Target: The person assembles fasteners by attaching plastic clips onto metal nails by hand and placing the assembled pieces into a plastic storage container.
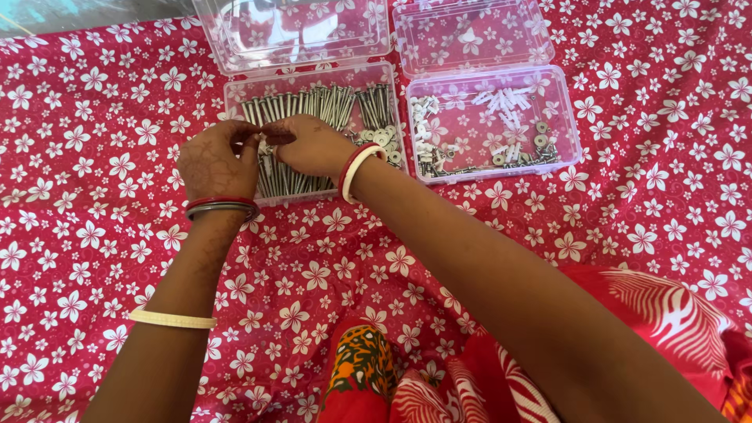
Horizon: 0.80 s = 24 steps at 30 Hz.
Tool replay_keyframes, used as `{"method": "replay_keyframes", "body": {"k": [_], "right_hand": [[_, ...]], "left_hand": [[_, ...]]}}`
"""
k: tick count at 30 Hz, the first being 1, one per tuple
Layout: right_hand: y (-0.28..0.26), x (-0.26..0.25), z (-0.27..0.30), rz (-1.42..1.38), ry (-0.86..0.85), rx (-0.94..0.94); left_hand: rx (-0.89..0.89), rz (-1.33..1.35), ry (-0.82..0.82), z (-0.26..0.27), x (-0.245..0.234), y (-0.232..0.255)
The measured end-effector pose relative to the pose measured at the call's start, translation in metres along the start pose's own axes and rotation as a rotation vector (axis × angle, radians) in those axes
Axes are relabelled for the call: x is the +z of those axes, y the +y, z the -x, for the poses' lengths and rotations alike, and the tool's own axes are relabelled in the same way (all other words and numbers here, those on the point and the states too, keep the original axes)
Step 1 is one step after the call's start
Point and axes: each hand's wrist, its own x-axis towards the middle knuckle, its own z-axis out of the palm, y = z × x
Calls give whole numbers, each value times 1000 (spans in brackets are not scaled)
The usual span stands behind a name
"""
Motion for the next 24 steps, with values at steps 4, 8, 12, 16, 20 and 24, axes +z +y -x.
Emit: {"method": "replay_keyframes", "body": {"k": [4,8,12,16,20,24], "right_hand": [[18,2,-12,-81,15,-81],[4,-7,3,-254,-14,104],[-32,-17,32,-210,-32,116],[-59,-35,63,-286,19,238],[-69,-61,89,-437,2,85],[-74,-87,110,-372,18,24]], "left_hand": [[57,-63,28,2,1,-2],[-18,0,-4,1,-5,1],[-181,154,-11,2,-7,3],[-341,566,-7,-2,5,-5],[-561,1295,-222,-13,10,-8],[-382,1699,-343,-16,12,15]]}}
